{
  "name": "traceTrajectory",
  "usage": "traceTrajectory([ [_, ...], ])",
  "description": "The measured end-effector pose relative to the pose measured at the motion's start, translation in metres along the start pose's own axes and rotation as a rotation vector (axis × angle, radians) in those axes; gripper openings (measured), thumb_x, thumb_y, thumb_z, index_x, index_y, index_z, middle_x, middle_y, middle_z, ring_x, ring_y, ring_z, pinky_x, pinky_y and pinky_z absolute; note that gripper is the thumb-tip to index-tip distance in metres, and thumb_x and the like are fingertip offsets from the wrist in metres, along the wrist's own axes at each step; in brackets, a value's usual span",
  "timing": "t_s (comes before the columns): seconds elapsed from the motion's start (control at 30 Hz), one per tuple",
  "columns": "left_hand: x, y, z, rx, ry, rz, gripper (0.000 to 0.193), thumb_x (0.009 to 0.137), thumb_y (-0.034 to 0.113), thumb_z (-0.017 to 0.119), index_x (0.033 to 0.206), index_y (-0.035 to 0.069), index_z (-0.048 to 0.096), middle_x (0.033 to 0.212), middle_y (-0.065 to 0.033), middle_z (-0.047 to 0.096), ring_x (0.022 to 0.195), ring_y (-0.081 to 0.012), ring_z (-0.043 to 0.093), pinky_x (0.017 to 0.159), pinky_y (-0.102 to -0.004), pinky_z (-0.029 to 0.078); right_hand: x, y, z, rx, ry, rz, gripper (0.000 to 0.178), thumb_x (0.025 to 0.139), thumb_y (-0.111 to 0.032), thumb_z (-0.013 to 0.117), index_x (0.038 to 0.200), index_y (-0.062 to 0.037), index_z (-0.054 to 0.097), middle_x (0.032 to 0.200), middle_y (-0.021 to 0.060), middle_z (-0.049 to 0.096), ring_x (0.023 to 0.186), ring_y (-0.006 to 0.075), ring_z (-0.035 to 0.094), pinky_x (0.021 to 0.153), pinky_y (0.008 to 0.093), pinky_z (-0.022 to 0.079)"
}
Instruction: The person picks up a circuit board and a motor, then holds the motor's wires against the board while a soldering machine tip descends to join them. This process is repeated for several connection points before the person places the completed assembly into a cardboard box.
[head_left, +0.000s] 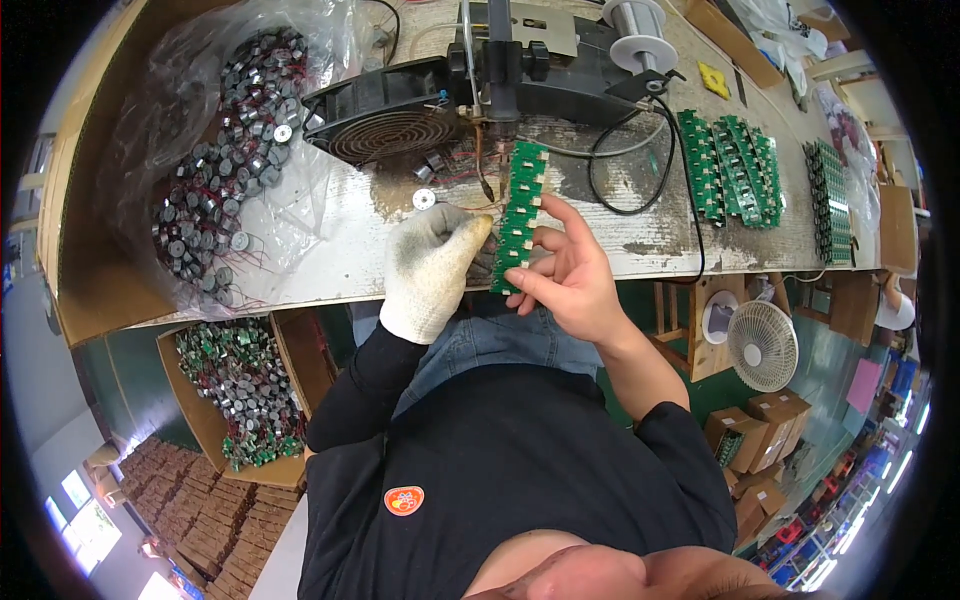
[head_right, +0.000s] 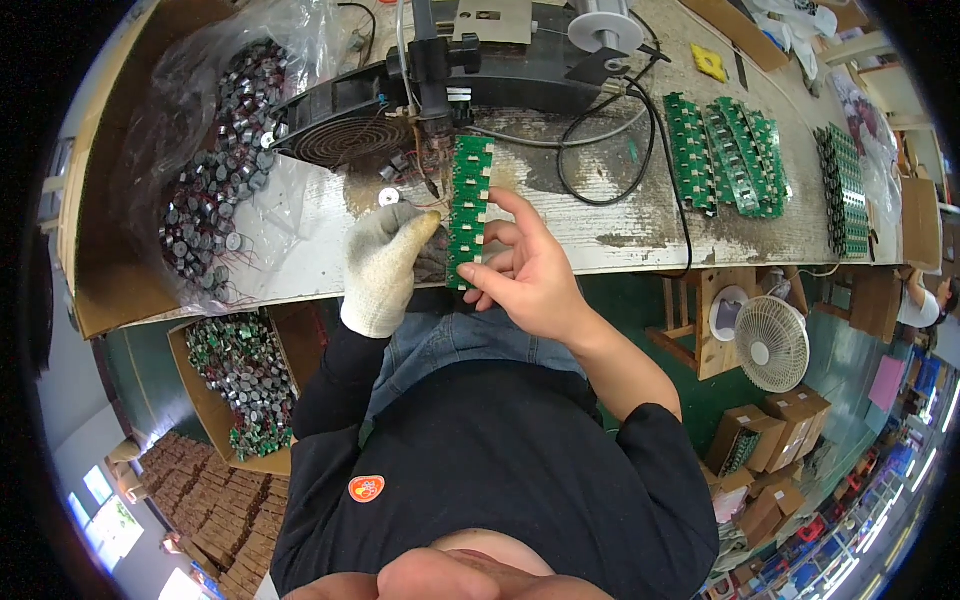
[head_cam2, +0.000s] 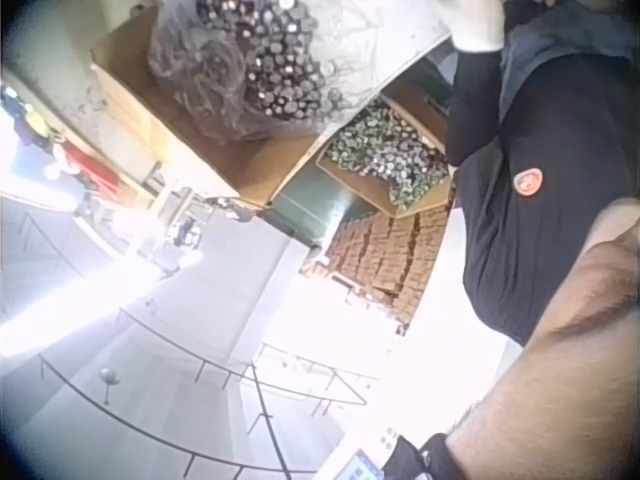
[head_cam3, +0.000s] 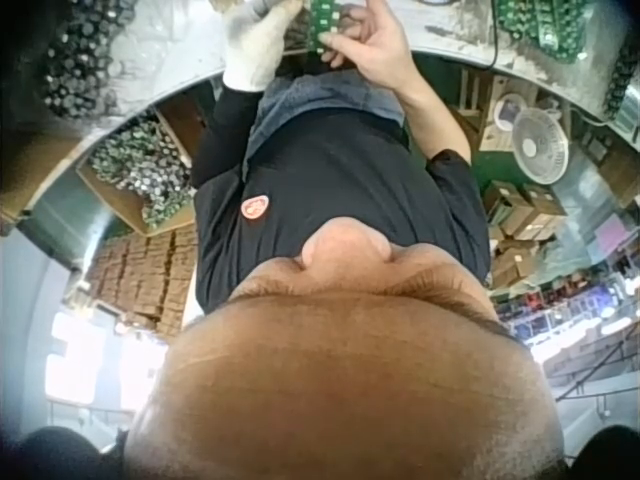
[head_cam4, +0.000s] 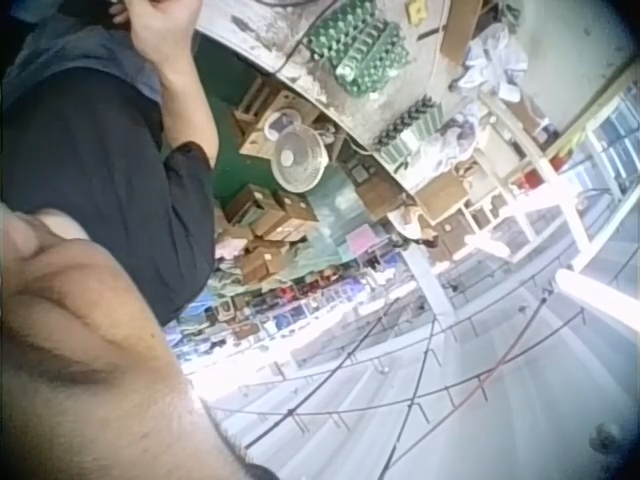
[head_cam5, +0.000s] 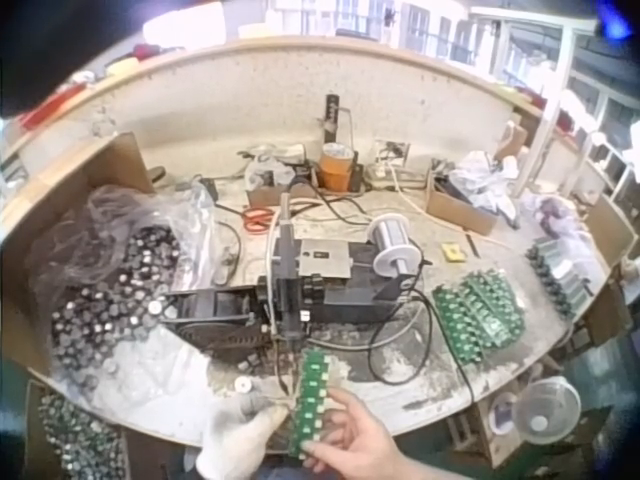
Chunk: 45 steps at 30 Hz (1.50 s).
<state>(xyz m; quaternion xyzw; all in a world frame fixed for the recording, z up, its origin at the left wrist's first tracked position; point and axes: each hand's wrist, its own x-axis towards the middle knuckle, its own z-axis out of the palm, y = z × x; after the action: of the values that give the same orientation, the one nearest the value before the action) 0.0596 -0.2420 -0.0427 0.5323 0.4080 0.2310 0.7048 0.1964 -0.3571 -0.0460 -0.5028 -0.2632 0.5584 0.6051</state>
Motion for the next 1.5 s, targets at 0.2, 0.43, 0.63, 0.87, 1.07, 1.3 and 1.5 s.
traceTrajectory([
  [0.2, 0.000, 0.000, 0.002, 0.032, -0.015, 0.029, 0.020, 0.090, 0.015, 0.061, 0.083, -0.003, 0.065, 0.072, -0.0028, 0.063, 0.065, -0.0067, 0.054, 0.057, -0.0237, 0.043, -0.003, -0.004, 0.000, -0.005, 0.017, -0.008, 0.076, 0.083, 0.011, 0.060, 0.145, -0.0050, 0.019, 0.112, 0.0204, 0.057, 0.068, 0.0191, 0.067, 0.052, 0.0256, 0.055],
  [0.43, 0.000, -0.008, 0.000, -0.030, 0.007, -0.027, 0.020, 0.089, 0.016, 0.062, 0.085, -0.003, 0.066, 0.072, -0.0048, 0.064, 0.065, -0.0088, 0.057, 0.057, -0.0254, 0.044, -0.001, 0.001, -0.001, -0.015, 0.014, 0.015, 0.076, 0.083, 0.010, 0.061, 0.145, -0.0049, 0.019, 0.111, 0.0204, 0.058, 0.067, 0.0195, 0.067, 0.051, 0.0260, 0.055],
  [0.63, 0.002, -0.008, -0.011, 0.195, -0.029, 0.137, 0.019, 0.085, 0.015, 0.066, 0.089, -0.004, 0.064, 0.074, -0.0089, 0.063, 0.069, -0.0122, 0.059, 0.061, -0.0271, 0.047, 0.002, 0.000, 0.002, -0.025, 0.042, 0.037, 0.076, 0.083, 0.008, 0.062, 0.145, -0.0066, 0.019, 0.109, 0.0201, 0.056, 0.066, 0.0193, 0.066, 0.052, 0.0259, 0.053],
  [0.87, -0.018, -0.002, -0.044, 0.739, 0.042, 0.656, 0.066, 0.067, 0.008, 0.075, 0.127, 0.001, 0.046, 0.125, -0.0217, 0.045, 0.118, -0.0389, 0.046, 0.099, -0.0416, 0.041, 0.003, 0.006, -0.001, -0.083, 0.113, -0.024, 0.078, 0.083, 0.008, 0.062, 0.145, -0.0019, 0.017, 0.109, 0.0198, 0.057, 0.064, 0.0203, 0.066, 0.050, 0.0264, 0.053],
  [1.07, -0.043, 0.014, -0.110, 0.873, 0.666, 0.814, 0.029, 0.070, -0.003, 0.073, 0.097, 0.002, 0.063, 0.099, -0.0126, 0.062, 0.085, -0.0214, 0.063, 0.071, -0.0279, 0.053, 0.002, 0.007, -0.002, -0.122, 0.142, -0.055, 0.073, 0.083, 0.009, 0.061, 0.144, -0.0003, 0.022, 0.106, 0.0184, 0.057, 0.062, 0.0182, 0.063, 0.049, 0.0253, 0.053],
  [1.3, -0.084, 0.047, -0.210, 1.234, 0.982, 0.416, 0.022, 0.076, 0.012, 0.071, 0.097, 0.007, 0.066, 0.089, -0.0123, 0.061, 0.078, -0.0282, 0.062, 0.070, -0.0359, 0.050, 0.007, 0.007, 0.001, -0.118, 0.126, -0.079, 0.071, 0.084, 0.007, 0.061, 0.143, -0.0017, 0.024, 0.107, 0.0159, 0.058, 0.063, 0.0163, 0.062, 0.048, 0.0225, 0.051],
  [1.5, -0.079, 0.023, -0.234, 1.305, 0.901, 0.290, 0.020, 0.077, 0.021, 0.071, 0.093, 0.008, 0.070, 0.087, -0.0146, 0.062, 0.081, -0.0326, 0.062, 0.072, -0.0393, 0.050, 0.006, 0.008, 0.003, -0.126, 0.136, -0.096, 0.071, 0.084, 0.007, 0.061, 0.143, -0.0018, 0.024, 0.104, 0.0155, 0.059, 0.063, 0.0163, 0.062, 0.048, 0.0224, 0.051],
])
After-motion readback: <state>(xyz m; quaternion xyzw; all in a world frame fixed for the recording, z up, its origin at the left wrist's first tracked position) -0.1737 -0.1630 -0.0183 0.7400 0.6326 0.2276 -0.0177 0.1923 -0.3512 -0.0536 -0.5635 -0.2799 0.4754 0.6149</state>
